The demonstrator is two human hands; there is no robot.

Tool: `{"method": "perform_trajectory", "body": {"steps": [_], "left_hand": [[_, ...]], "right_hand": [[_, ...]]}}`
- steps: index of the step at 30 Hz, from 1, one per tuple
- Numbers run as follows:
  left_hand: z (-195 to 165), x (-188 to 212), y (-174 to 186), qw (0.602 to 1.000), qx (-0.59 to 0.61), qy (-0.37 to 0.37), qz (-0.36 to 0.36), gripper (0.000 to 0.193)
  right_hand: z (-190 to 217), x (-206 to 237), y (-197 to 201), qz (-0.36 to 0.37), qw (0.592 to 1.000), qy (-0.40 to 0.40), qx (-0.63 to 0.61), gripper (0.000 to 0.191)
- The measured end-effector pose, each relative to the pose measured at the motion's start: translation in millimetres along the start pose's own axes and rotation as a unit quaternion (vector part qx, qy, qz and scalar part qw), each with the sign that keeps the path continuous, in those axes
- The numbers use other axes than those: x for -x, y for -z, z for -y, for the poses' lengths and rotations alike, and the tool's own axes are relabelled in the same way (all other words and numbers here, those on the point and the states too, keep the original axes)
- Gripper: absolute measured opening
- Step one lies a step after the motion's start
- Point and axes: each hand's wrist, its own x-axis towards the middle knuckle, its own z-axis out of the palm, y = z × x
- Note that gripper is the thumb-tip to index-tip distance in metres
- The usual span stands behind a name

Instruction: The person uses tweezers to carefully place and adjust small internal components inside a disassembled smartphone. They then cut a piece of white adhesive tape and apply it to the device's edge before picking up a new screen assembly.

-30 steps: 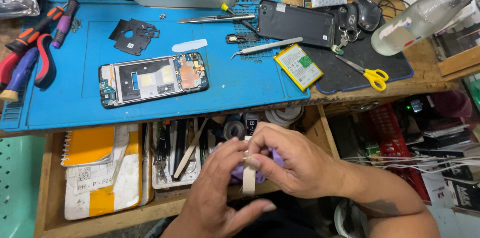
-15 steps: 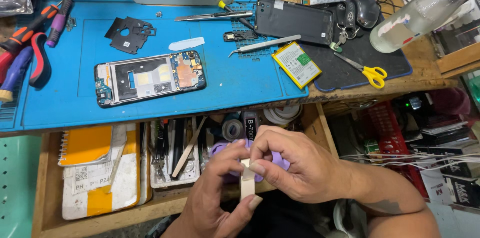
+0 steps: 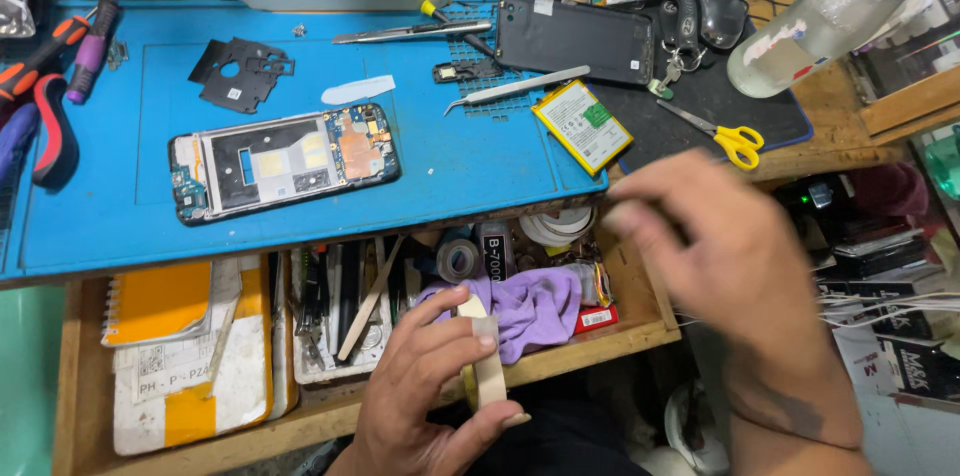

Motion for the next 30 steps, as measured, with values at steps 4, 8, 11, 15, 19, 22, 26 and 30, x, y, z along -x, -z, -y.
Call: {"method": "perform_trajectory", "body": {"steps": [4,8,11,15,19,22,26,30], "left_hand": [[-2.8,-0.3,0.7,0.999,0.014,0.032,-0.013,0.058],[-4.5,-1.6,2.3,0.998,0.021,0.054,-0.001,0.062],[-5.8,-1.7,3.7,0.998,0.025,0.063,0.006,0.064],[-4.4,-1.5,3.8,0.998,0.026,0.056,0.015,0.066],[-4.3,0.9,2.4,0.997,0.04,0.057,0.018,0.067],[-5.5,2.3,2.7,0.996,0.06,0.072,0.007,0.065],[-6.8,1.0,2.7,0.996,0.05,0.077,0.011,0.067],[-7.6,-1.8,1.9,0.996,0.054,0.075,0.014,0.068]], "right_hand": [[-55.7,-0.3,21.3,0.009,0.971,-0.087,0.222,0.013],[-98.2,7.6,26.5,0.034,0.976,-0.06,0.206,0.015],[-109.8,18.7,29.5,0.038,0.977,-0.102,0.186,0.011],[-115.9,20.1,29.6,0.043,0.97,-0.125,0.202,0.018],[-122.5,15.0,28.7,0.054,0.967,-0.115,0.221,0.017],[-131.0,7.9,31.6,0.081,0.962,-0.162,0.204,0.021],[-137.4,5.4,35.2,0.111,0.949,-0.215,0.201,0.03],[-139.8,10.3,37.3,0.133,0.935,-0.201,0.259,0.038]]}}
